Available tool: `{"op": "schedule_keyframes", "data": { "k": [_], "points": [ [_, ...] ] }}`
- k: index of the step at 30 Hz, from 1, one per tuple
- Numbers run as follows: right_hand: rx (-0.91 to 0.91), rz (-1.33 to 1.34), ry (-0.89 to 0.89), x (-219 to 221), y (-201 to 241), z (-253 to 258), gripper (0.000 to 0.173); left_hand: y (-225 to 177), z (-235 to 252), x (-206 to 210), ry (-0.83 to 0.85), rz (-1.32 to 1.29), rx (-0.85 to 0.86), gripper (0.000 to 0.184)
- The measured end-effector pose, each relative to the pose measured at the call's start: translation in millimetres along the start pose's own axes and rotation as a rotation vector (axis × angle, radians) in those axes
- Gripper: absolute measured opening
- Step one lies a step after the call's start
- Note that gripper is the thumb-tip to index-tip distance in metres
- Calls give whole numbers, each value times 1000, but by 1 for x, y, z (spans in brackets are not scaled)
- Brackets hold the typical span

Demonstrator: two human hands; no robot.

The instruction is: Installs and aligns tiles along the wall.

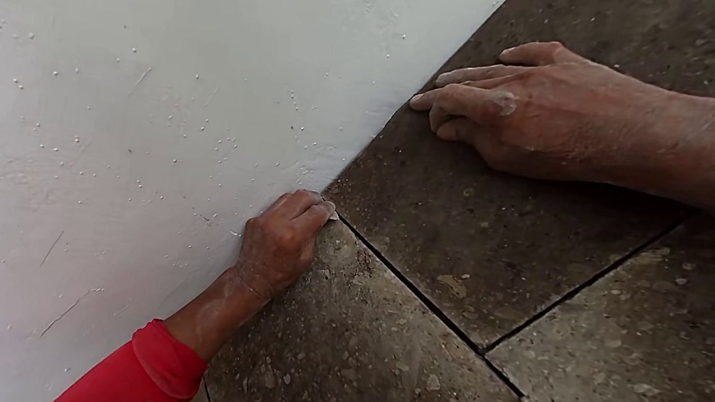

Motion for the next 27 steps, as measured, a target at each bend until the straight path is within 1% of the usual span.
{"op": "schedule_keyframes", "data": {
  "k": [4,7,8,9,11,12,14,17,18,20,21,24,25,27],
  "points": [
    [13,3,18,0,1,-1,45,-6,9,0,52,74,81,22],
    [2,-1,2,0,0,1,43,-7,16,-1,77,103,214,21],
    [-1,4,-2,0,0,0,43,-9,21,-4,102,112,256,20],
    [1,9,-5,-1,0,0,42,-14,27,-11,168,126,281,19],
    [-1,32,-9,0,4,0,41,-28,40,-36,364,192,275,22],
    [-1,43,-15,0,7,1,40,-31,44,-43,418,211,272,23],
    [1,61,-31,-3,9,-1,36,-31,50,-42,468,155,261,30],
    [12,60,-49,-1,7,-2,32,-13,51,-27,512,112,230,40],
    [20,61,-47,0,6,-3,31,-10,53,-31,554,109,189,45],
    [36,65,-34,0,4,-3,31,-3,59,-52,613,91,87,55],
    [41,72,-33,1,4,-2,30,1,61,-64,646,68,50,56],
    [69,146,-54,4,10,-1,27,9,53,-80,758,-2,9,51],
    [89,194,-114,4,15,-1,24,11,49,-79,760,-28,-2,48],
    [183,310,-286,-7,24,-5,20,15,51,-72,755,-74,-35,42]
  ]
}}
Point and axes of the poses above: each hand's wrist, its own z-axis towards the middle knuckle, its own x-axis out of the palm, y = z × x, the point moved 5 cm from there along z, towards the middle knuckle, and after that the axes turned 8 degrees about z, right-handed, at the moved point
